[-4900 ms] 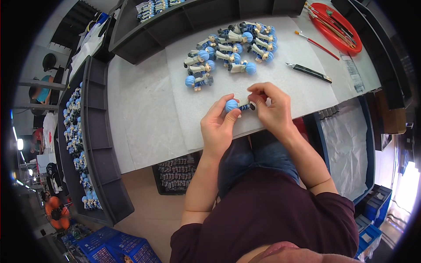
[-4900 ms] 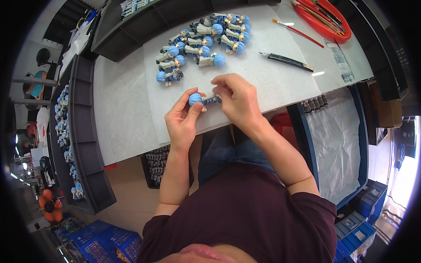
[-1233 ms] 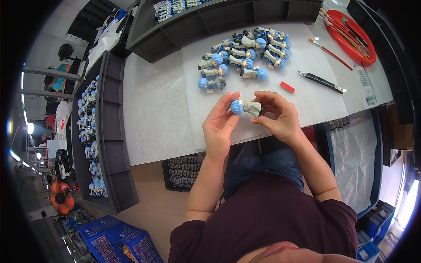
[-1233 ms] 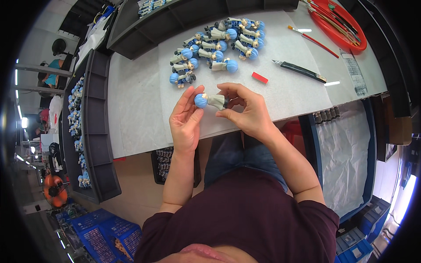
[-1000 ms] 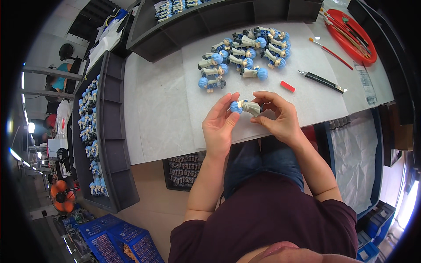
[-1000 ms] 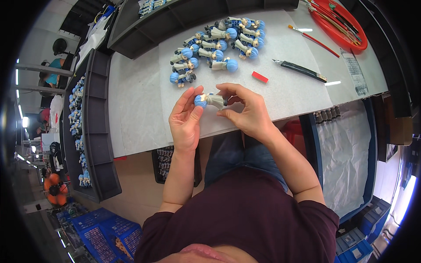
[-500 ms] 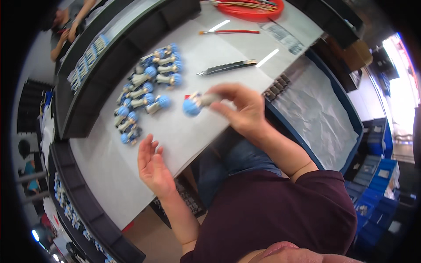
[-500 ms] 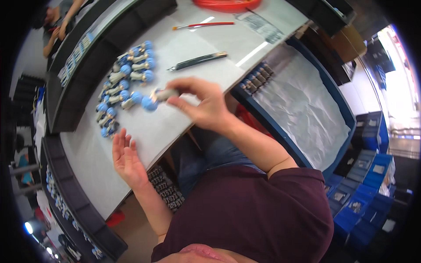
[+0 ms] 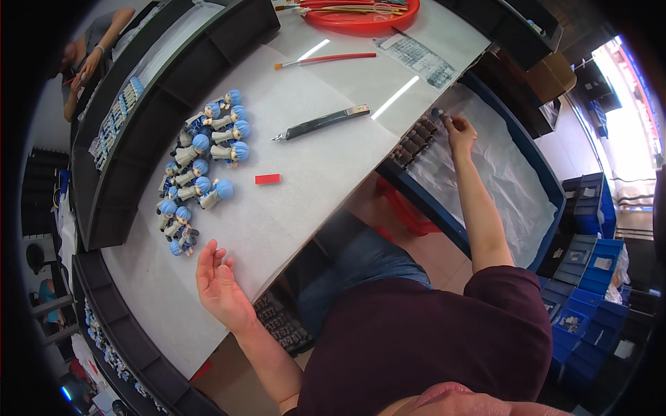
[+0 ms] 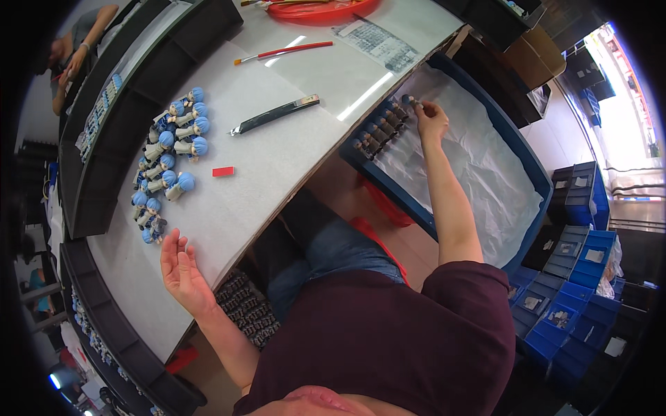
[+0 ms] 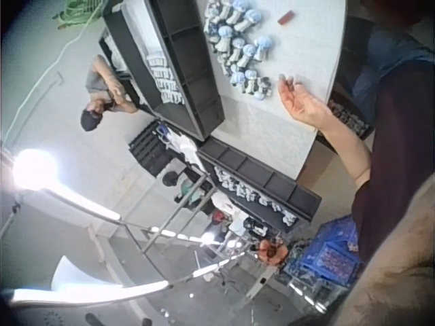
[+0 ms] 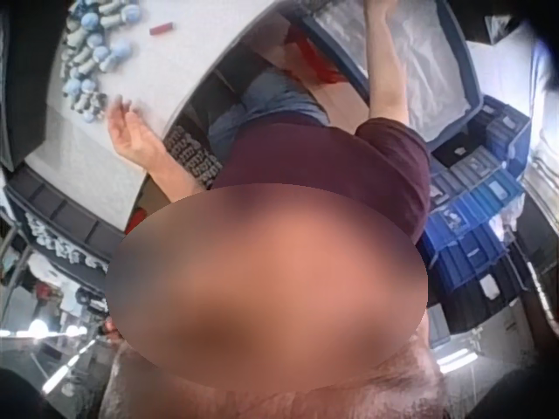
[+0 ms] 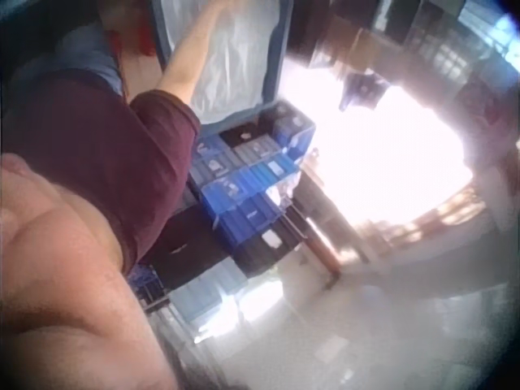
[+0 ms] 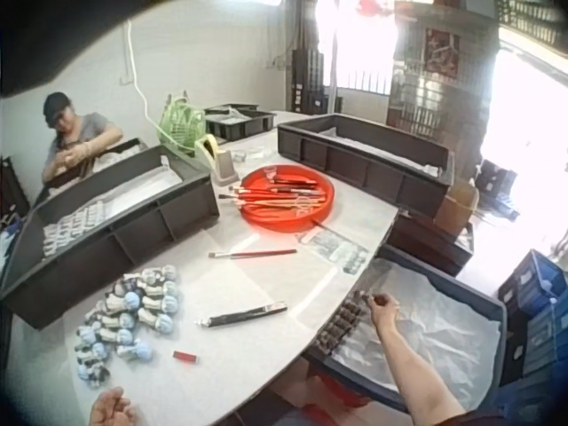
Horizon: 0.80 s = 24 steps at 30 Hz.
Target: The person assembles small blue and white figurines at a workbench. They pick up individual figurines, attach small red rectangular pieces to their backs, and place the completed units into a black tray. The process is repeated for multiple figurines throughout the clip.
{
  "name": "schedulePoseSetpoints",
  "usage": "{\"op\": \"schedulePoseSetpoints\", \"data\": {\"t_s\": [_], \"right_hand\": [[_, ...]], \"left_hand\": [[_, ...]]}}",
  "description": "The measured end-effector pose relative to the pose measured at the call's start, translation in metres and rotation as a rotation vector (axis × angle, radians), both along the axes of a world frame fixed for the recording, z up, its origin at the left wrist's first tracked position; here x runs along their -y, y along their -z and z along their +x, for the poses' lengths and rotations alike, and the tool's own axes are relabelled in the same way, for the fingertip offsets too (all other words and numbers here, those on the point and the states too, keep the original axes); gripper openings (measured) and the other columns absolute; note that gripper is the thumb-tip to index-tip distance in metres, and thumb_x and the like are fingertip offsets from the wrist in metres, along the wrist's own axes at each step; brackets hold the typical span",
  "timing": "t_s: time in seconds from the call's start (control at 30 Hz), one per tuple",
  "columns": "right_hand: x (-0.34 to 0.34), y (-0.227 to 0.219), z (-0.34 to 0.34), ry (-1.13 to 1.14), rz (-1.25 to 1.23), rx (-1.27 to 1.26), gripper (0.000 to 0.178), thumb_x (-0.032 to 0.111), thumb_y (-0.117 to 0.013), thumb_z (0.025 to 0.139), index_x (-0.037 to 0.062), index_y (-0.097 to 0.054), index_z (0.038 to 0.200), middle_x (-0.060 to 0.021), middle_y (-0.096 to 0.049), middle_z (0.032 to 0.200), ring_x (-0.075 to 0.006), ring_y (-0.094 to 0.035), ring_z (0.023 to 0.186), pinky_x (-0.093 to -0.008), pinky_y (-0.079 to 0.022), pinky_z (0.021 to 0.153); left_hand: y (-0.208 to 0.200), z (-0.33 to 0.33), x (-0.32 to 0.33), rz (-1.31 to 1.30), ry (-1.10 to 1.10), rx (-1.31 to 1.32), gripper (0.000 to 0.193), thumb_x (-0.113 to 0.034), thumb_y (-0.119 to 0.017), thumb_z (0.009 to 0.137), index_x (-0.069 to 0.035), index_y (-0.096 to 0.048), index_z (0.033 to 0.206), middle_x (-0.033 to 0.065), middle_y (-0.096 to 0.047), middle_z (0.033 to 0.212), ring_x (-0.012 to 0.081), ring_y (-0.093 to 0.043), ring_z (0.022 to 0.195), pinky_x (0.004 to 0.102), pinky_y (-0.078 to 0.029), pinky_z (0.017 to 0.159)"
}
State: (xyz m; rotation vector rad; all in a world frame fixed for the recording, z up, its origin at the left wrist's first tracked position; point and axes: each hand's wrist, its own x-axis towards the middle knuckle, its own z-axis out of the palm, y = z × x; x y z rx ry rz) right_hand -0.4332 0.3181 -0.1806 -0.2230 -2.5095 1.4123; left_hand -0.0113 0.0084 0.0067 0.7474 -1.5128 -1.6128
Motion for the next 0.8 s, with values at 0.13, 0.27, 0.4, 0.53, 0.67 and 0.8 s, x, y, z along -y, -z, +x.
{"op": "schedulePoseSetpoints", "data": {"t_s": [0.13,0.27,0.4,0.53,0.67,0.8], "right_hand": [[0.02,0.012,-0.005,-0.002,0.033,-0.031,0.027,0.023,-0.072,0.07,0.0042,-0.067,0.088,-0.0091,-0.067,0.08,-0.0179,-0.064,0.075,-0.0279,-0.048,0.072],[0.019,0.026,-0.018,-0.047,0.146,-0.01,0.03,0.028,-0.071,0.073,0.0038,-0.066,0.09,-0.0097,-0.067,0.084,-0.0178,-0.065,0.078,-0.0276,-0.048,0.073],[0.023,0.027,-0.017,-0.119,0.206,-0.016,0.033,0.032,-0.068,0.075,0.0036,-0.065,0.092,-0.0114,-0.067,0.085,-0.0218,-0.064,0.081,-0.0306,-0.048,0.074],[0.002,0.034,-0.038,-0.074,0.276,-0.154,0.041,0.036,-0.068,0.075,0.0024,-0.062,0.097,-0.0143,-0.065,0.086,-0.0249,-0.062,0.08,-0.0333,-0.047,0.073],[0.024,-0.04,-0.021,0.067,-0.189,-0.54,0.037,0.015,-0.07,0.076,-0.0044,-0.054,0.104,-0.0115,-0.06,0.09,-0.0183,-0.058,0.08,-0.0274,-0.047,0.074],[0.117,-0.163,0.069,-0.175,-0.568,-0.697,0.024,0.001,-0.061,0.08,-0.0022,-0.053,0.102,-0.0077,-0.058,0.091,-0.0139,-0.056,0.082,-0.0222,-0.046,0.072]], "left_hand": [[0.001,-0.002,-0.001,-0.005,-0.016,0.013,0.033,-0.003,-0.05,0.087,0.0,-0.047,0.12,0.0126,-0.05,0.123,0.016,-0.049,0.106,0.0277,-0.039,0.091],[-0.001,-0.004,-0.001,-0.002,-0.021,0.012,0.033,-0.002,-0.052,0.085,0.001,-0.049,0.118,0.0133,-0.051,0.121,0.0161,-0.05,0.104,0.0279,-0.04,0.089],[-0.002,-0.003,-0.002,0.045,-0.047,-0.024,0.033,0.002,-0.054,0.082,0.004,-0.05,0.115,0.0139,-0.052,0.118,0.0167,-0.051,0.1,0.0285,-0.042,0.086],[0.004,-0.002,0.004,-0.001,0.009,-0.055,0.032,0.004,-0.053,0.082,0.003,-0.052,0.114,0.0131,-0.054,0.117,0.0156,-0.052,0.099,0.0264,-0.043,0.084],[0.002,0.001,0.003,0.016,0.036,-0.111,0.032,0.007,-0.054,0.08,0.003,-0.054,0.112,0.0086,-0.054,0.112,0.0135,-0.052,0.096,0.0245,-0.043,0.082],[0.003,0.002,0.001,0.014,0.046,-0.156,0.027,0.006,-0.055,0.08,0.002,-0.056,0.106,0.0059,-0.055,0.104,0.0107,-0.052,0.093,0.0232,-0.044,0.078]]}}
